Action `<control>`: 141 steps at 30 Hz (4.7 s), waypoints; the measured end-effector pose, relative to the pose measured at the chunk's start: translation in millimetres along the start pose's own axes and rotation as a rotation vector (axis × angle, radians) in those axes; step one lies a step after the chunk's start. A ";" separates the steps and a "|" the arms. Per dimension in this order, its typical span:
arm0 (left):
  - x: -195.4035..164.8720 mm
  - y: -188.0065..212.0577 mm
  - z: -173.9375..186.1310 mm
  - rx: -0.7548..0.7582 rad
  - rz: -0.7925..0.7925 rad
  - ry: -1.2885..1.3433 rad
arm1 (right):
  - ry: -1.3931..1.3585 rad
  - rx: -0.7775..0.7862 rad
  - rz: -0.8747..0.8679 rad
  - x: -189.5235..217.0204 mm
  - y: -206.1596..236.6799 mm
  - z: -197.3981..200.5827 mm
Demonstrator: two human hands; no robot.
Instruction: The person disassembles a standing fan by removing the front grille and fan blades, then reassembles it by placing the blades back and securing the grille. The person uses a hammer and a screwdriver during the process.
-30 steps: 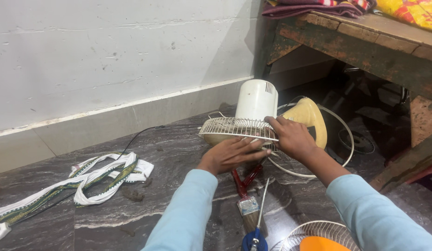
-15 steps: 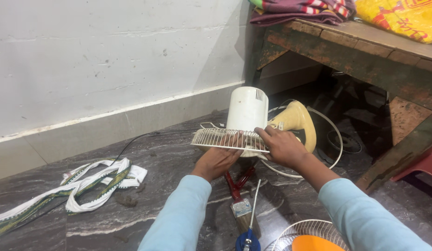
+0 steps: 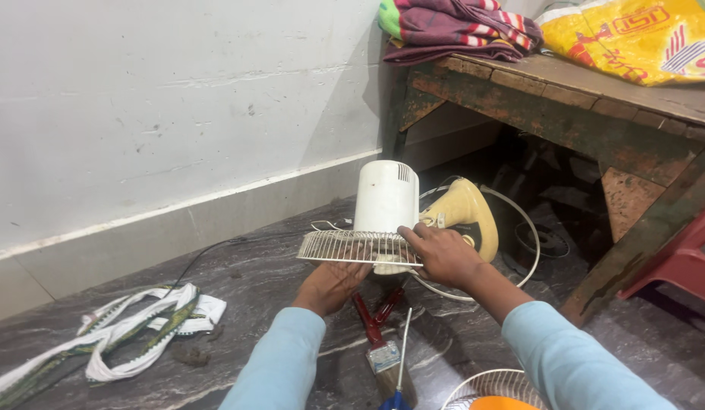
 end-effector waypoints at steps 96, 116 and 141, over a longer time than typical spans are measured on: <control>-35.8 -103.3 -71.7 0.170 0.314 0.739 | 0.085 -0.290 0.179 1.5 42.7 15.6; -19.1 -90.8 -71.1 -0.004 0.380 0.814 | 0.014 0.610 0.262 37.8 50.9 -68.3; 13.7 -102.4 -32.0 0.181 0.251 0.613 | -0.115 0.672 -0.053 11.6 18.3 -161.1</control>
Point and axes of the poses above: each hand's wrist, its own y-axis away from the middle knuckle, its own z-axis out of the back of the hand, x = y × z, the point moved 4 cm from there along -y, towards the middle knuckle, and after that the axes turned 7 degrees about x, right-handed, at the moved point
